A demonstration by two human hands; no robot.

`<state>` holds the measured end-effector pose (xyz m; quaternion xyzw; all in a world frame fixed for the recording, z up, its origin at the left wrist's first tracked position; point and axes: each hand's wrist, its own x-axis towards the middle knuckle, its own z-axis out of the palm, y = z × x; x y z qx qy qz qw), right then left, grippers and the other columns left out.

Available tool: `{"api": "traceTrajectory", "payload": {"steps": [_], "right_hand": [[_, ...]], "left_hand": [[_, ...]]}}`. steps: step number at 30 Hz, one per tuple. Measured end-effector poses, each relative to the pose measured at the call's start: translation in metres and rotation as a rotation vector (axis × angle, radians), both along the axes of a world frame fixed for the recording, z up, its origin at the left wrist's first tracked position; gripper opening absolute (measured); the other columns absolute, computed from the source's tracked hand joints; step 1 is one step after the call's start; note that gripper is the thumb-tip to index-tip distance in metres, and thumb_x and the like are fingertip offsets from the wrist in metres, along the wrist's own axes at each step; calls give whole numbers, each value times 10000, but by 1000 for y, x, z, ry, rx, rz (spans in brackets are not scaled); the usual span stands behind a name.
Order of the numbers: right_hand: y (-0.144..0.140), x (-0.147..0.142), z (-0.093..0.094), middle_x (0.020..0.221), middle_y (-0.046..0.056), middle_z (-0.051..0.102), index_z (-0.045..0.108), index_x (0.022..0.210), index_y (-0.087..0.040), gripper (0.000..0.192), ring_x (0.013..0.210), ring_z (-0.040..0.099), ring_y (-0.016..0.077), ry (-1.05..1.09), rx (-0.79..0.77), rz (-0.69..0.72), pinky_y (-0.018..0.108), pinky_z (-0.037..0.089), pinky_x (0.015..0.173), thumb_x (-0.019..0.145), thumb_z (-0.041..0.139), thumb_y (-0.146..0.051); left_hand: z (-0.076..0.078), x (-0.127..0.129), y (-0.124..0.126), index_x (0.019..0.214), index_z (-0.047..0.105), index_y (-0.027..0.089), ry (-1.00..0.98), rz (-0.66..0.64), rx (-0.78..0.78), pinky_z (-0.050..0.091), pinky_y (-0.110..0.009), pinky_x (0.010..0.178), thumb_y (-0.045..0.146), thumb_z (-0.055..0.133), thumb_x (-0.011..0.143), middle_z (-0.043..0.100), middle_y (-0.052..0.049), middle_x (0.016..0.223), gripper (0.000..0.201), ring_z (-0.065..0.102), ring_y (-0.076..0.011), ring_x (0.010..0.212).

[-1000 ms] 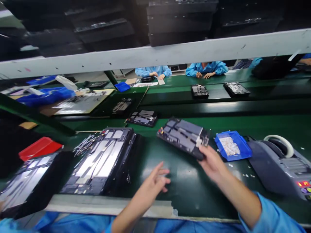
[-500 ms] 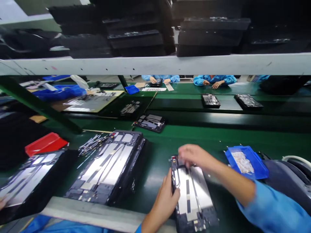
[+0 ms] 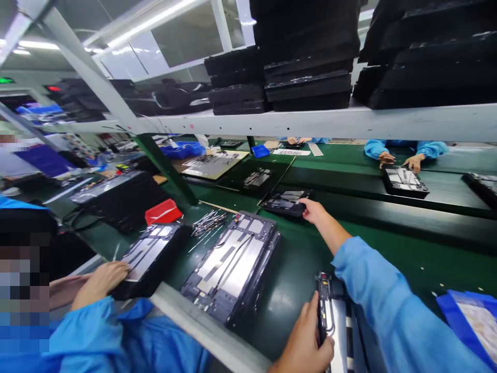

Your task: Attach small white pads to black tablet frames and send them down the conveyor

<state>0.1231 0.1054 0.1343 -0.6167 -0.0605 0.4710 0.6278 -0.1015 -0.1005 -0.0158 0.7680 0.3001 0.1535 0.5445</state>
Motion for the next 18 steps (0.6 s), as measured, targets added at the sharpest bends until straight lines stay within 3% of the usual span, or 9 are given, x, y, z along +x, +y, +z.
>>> {"api": "traceTrajectory", "payload": {"steps": [3,6,9,11,14,18], "right_hand": [[-54,11,7,801,-9,652,650,952,-148,34,598,568,81,16,74,-79,176,484,531,971,651,-177],[-156,18,-1,654,-27,617,647,845,-179,76,511,512,94,27,122,-160,186,441,456,892,706,-186],[-275,-4,-18,784,16,726,714,917,-210,193,634,630,161,60,279,-194,246,515,513,771,821,-278],[-337,-36,-33,951,44,772,743,984,-233,325,753,687,211,68,315,-210,306,569,605,721,878,-367],[-387,-88,-60,1067,58,775,747,1017,-265,424,833,708,249,117,280,-224,356,586,665,690,907,-484],[-411,-132,-96,911,66,775,737,933,-239,473,794,708,245,211,220,-116,333,566,644,631,936,-543]], "left_hand": [[12,-2,-1,1654,232,209,19,-17,64,435,-451,1115,270,617,788,560,-154,1406,949,552,-331,1224],[25,-5,4,1592,403,174,85,30,195,399,-482,1143,318,614,828,588,-181,1352,806,530,-358,1252],[30,-4,11,1540,476,140,60,133,232,350,-526,1185,379,594,870,573,-200,1379,721,498,-371,1322],[30,1,12,1557,433,147,-45,160,151,336,-527,1207,414,522,930,521,-193,1475,687,492,-340,1366],[32,11,5,1577,384,173,-237,122,-17,310,-487,1241,465,418,1000,432,-165,1599,647,449,-294,1444],[39,20,-3,1540,428,188,-302,117,-55,281,-481,1257,426,532,957,494,-141,1565,638,398,-298,1487]]}}
